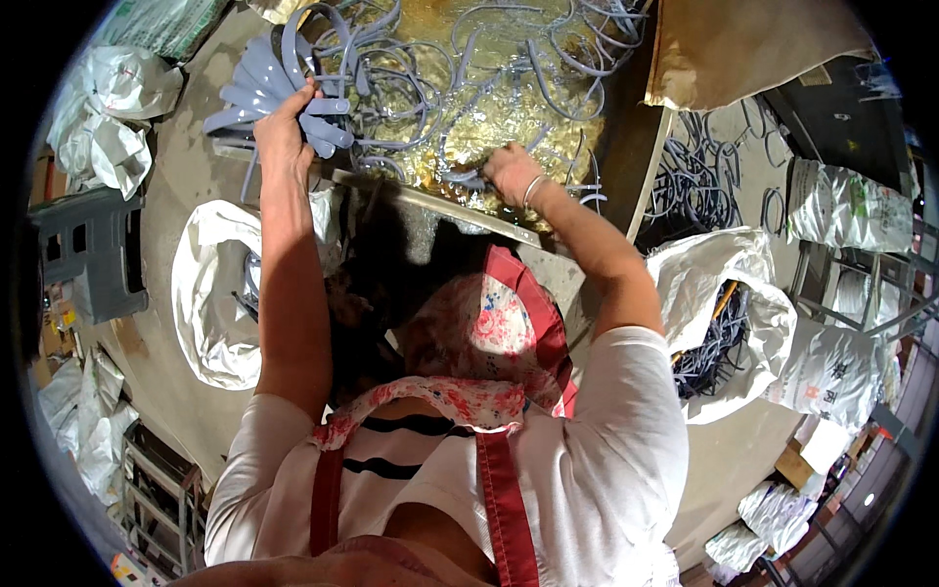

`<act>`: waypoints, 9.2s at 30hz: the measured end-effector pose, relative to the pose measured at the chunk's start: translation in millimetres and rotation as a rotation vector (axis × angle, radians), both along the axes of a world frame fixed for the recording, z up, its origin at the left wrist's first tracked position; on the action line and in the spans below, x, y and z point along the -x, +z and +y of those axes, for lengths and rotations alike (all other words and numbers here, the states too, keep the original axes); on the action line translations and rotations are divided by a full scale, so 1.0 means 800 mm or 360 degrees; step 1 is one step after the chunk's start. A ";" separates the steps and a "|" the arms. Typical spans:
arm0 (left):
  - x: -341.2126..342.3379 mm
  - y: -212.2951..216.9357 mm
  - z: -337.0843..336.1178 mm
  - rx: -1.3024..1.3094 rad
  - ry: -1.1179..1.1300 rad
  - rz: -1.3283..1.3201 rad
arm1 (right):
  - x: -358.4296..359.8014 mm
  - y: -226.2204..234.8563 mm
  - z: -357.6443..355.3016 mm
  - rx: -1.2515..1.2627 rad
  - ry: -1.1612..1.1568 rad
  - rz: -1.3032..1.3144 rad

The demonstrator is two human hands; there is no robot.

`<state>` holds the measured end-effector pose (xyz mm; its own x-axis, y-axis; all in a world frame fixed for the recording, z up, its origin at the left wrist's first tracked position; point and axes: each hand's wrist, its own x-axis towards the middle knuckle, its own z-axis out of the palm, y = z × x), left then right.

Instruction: The person operates a machine control panel, then proceeds to sort a pile of grey cables on a metal tray. They pick up the cables, untangle them, and place them into a white sack on the floor. The process involves repetitive handling of the cables to organize them.

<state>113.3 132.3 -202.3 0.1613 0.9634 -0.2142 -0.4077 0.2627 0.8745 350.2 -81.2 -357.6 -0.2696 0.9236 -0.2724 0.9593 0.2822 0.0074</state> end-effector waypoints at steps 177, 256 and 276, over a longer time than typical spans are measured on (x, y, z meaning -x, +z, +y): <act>0.012 0.019 -0.013 0.1181 -0.0354 -0.1014 | 0.113 0.241 0.010 0.0945 -0.1831 0.3431; -0.037 0.014 -0.084 0.0569 -0.0846 -0.0575 | 0.119 0.254 0.026 -0.0316 -0.1592 0.2555; -0.025 0.043 -0.084 0.0828 -0.0840 -0.0373 | -0.066 0.171 -0.075 -0.1408 -0.1543 0.4812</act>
<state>133.6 65.1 -167.6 0.6677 0.5316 -0.5212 -0.2740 0.8264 0.4919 403.3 -141.2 -220.6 0.7192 0.6232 -0.3072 -0.6874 0.7026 -0.1841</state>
